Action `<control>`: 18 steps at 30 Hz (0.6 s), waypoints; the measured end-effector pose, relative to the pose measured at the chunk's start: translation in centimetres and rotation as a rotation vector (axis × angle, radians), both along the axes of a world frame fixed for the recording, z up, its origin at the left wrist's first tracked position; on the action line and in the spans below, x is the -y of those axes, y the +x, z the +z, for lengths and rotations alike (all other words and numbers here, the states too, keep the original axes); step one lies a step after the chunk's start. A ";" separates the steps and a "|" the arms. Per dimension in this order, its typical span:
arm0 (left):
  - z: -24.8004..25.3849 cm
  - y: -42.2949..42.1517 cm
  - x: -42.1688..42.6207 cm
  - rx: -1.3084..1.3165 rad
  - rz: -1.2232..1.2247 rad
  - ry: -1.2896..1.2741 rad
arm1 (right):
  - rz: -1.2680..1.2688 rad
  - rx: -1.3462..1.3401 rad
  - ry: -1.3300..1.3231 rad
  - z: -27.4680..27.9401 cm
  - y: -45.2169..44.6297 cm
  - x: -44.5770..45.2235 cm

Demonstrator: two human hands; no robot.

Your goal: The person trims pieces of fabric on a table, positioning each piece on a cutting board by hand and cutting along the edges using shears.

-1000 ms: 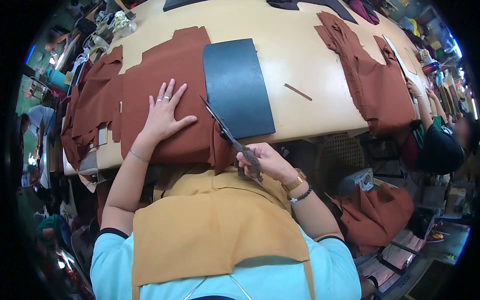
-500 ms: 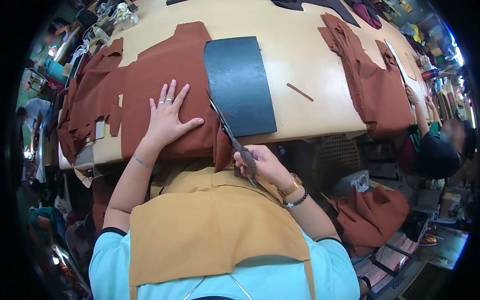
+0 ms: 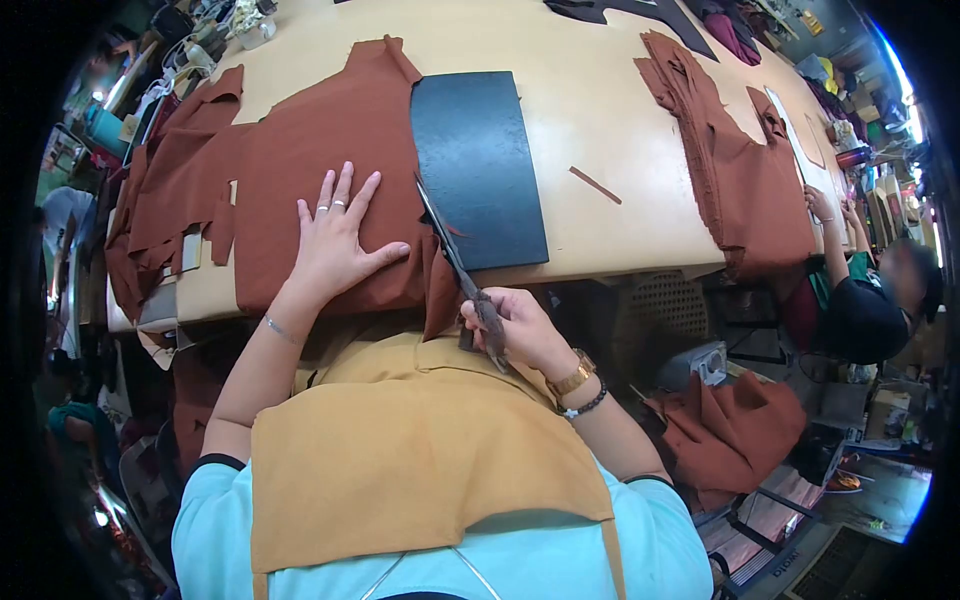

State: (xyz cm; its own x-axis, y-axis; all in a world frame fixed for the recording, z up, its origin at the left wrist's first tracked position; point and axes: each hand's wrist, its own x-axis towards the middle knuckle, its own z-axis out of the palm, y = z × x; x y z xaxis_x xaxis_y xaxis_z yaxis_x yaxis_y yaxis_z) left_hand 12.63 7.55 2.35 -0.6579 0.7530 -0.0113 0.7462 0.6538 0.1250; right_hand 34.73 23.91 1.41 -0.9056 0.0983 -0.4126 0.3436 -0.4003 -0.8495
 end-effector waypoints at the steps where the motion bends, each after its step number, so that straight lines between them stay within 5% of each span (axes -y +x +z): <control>1: -0.1 0.2 0.1 -0.010 -0.017 0.008 | -0.007 0.000 0.000 0.1 -0.3 0.0; 18: -0.1 -2.7 0.0 -0.019 -0.003 0.017 | -0.020 0.012 0.022 0.4 -0.7 -0.4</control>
